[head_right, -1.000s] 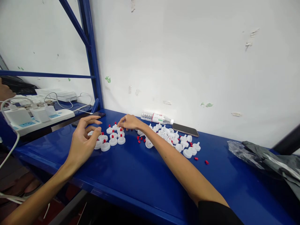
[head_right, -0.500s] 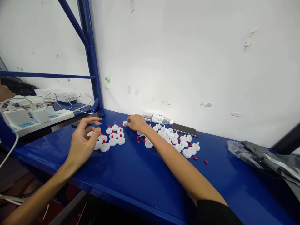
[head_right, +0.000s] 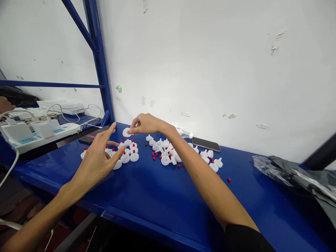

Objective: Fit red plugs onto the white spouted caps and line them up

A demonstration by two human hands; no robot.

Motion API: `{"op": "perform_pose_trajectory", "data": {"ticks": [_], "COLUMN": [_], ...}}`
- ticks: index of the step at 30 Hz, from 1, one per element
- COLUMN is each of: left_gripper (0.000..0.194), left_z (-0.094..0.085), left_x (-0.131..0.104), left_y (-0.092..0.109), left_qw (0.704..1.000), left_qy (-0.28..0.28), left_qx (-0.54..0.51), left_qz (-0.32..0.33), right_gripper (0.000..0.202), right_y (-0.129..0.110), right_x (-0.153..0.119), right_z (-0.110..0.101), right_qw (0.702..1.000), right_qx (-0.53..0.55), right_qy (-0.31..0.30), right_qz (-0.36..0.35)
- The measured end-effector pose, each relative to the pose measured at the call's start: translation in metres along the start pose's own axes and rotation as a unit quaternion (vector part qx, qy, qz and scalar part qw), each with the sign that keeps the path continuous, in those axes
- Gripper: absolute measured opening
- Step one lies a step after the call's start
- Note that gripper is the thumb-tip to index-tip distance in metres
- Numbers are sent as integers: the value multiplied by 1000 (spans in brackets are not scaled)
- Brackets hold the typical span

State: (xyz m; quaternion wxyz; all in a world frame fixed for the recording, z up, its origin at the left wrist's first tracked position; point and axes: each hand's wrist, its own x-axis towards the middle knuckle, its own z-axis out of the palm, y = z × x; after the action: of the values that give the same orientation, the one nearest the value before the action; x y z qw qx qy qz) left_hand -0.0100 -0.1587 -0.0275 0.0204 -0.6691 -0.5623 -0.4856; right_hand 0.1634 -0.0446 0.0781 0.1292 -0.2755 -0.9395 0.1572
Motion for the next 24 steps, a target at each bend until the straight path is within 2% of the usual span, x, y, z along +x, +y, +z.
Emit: {"op": "perform_pose_trajectory", "data": {"ticks": [3, 5, 8, 10, 13, 17, 20, 24], "left_gripper": [50, 40, 32, 31, 36, 45, 43, 43], "left_z": [-6, -14, -26, -31, -32, -29, -29, -29], "left_x": [10, 20, 40, 53, 71, 78, 76, 74], "left_y": [5, 12, 24, 29, 31, 26, 23, 20], "left_qw": [998, 996, 994, 993, 993, 989, 985, 980], "left_qy": [0, -5, -32, -43, -41, -67, -103, -141], "left_qx": [40, 62, 104, 114, 100, 101, 112, 118], "left_qz": [48, 58, 22, -3, -41, -82, -84, -81], "right_gripper": [29, 31, 37, 37, 24, 8, 10, 19], "right_y": [-23, -25, -12, 3, 24, 38, 40, 39], "right_x": [-8, -10, -10, -6, 2, 14, 18, 17], "right_z": [-9, -12, -14, -12, 2, 31, 48, 57], "right_qw": [999, 998, 998, 1000, 992, 975, 962, 951], "right_qx": [-16, -8, 44, 25, -76, -154, -206, -243], "right_qy": [-33, -33, -15, 9, 19, 4, 2, -19], "right_qz": [-33, -46, -39, 8, 101, 160, 178, 188]}}
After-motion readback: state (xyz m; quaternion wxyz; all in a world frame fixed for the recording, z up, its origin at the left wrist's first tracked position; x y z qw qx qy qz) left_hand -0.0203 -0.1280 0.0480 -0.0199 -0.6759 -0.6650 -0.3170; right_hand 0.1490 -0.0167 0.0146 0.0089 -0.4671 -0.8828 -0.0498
